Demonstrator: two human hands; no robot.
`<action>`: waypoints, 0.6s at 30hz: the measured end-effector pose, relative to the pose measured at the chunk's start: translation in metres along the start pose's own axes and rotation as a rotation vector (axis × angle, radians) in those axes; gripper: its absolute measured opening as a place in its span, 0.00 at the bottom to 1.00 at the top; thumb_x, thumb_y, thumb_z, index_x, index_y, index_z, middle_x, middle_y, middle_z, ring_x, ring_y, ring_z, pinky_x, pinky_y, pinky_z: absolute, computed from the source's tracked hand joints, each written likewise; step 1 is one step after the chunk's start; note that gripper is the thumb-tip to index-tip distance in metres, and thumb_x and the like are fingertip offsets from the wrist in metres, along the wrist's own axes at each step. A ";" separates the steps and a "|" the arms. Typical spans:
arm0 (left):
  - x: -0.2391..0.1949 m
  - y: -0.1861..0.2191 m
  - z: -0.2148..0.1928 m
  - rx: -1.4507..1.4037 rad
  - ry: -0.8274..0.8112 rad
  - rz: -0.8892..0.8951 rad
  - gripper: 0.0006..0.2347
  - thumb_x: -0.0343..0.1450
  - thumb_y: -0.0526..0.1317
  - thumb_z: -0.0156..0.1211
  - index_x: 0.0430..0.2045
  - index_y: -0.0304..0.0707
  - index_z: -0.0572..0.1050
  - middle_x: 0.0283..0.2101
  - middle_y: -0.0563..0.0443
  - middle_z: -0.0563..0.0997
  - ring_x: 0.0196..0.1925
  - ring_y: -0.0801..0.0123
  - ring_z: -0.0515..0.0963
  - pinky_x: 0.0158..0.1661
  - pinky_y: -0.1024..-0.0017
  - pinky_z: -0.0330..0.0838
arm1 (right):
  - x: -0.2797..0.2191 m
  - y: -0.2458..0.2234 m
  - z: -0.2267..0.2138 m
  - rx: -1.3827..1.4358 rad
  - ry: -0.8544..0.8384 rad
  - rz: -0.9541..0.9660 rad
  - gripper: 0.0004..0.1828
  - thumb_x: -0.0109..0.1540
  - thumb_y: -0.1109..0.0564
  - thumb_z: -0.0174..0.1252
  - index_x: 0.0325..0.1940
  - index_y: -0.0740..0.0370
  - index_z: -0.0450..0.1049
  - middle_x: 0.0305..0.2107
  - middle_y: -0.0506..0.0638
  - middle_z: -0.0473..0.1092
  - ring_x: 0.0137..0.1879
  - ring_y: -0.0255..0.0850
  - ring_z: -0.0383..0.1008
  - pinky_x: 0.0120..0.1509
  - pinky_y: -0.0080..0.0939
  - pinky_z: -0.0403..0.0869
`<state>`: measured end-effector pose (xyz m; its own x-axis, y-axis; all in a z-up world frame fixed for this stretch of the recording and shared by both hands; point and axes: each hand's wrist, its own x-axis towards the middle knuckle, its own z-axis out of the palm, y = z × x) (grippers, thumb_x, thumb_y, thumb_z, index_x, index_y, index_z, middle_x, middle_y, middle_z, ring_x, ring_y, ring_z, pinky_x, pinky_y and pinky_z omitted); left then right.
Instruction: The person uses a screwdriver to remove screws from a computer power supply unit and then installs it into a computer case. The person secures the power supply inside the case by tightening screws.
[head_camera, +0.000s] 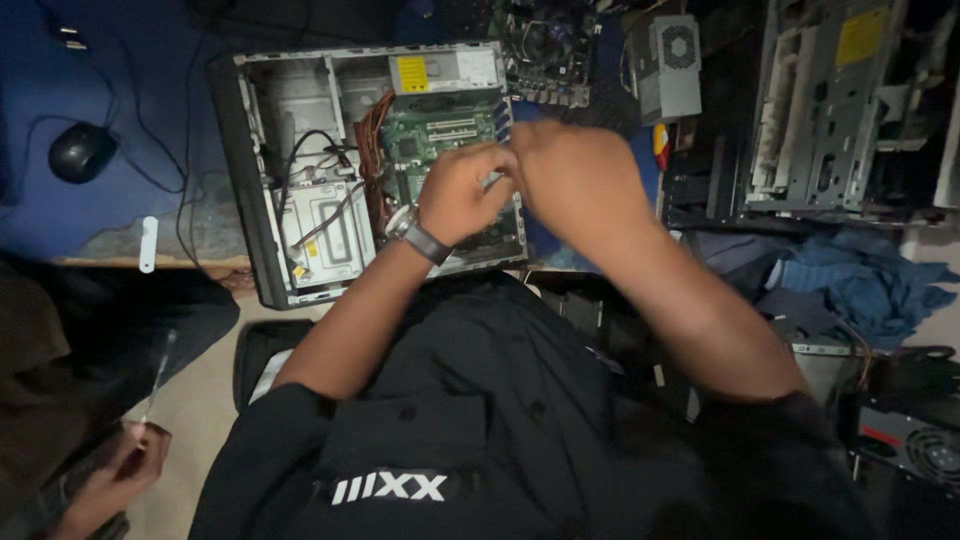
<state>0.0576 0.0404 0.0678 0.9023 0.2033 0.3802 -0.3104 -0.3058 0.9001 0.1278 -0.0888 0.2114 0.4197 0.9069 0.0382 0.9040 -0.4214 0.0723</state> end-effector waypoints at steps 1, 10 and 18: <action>0.002 0.000 -0.003 0.032 -0.050 -0.022 0.04 0.69 0.34 0.63 0.33 0.32 0.78 0.35 0.40 0.82 0.38 0.47 0.83 0.39 0.59 0.76 | -0.003 0.001 -0.007 0.037 0.062 -0.063 0.09 0.61 0.53 0.57 0.39 0.61 0.73 0.29 0.54 0.74 0.33 0.50 0.78 0.33 0.48 0.74; -0.007 0.017 -0.004 -0.039 -0.036 0.006 0.08 0.70 0.36 0.63 0.40 0.33 0.77 0.39 0.42 0.82 0.40 0.51 0.84 0.41 0.61 0.77 | 0.003 0.005 -0.004 -0.231 -0.090 0.120 0.30 0.70 0.34 0.56 0.24 0.56 0.75 0.13 0.51 0.70 0.20 0.47 0.74 0.25 0.45 0.70; -0.012 -0.010 0.005 0.052 -0.173 -0.043 0.05 0.73 0.35 0.63 0.36 0.33 0.77 0.39 0.38 0.80 0.44 0.46 0.83 0.46 0.59 0.76 | -0.003 -0.006 -0.040 0.195 0.243 -0.317 0.14 0.63 0.52 0.57 0.44 0.66 0.76 0.28 0.54 0.74 0.33 0.51 0.77 0.37 0.46 0.73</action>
<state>0.0509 0.0366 0.0533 0.9538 0.0557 0.2951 -0.2583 -0.3492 0.9007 0.1180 -0.0892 0.2503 0.1086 0.9540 0.2795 0.9932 -0.0925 -0.0704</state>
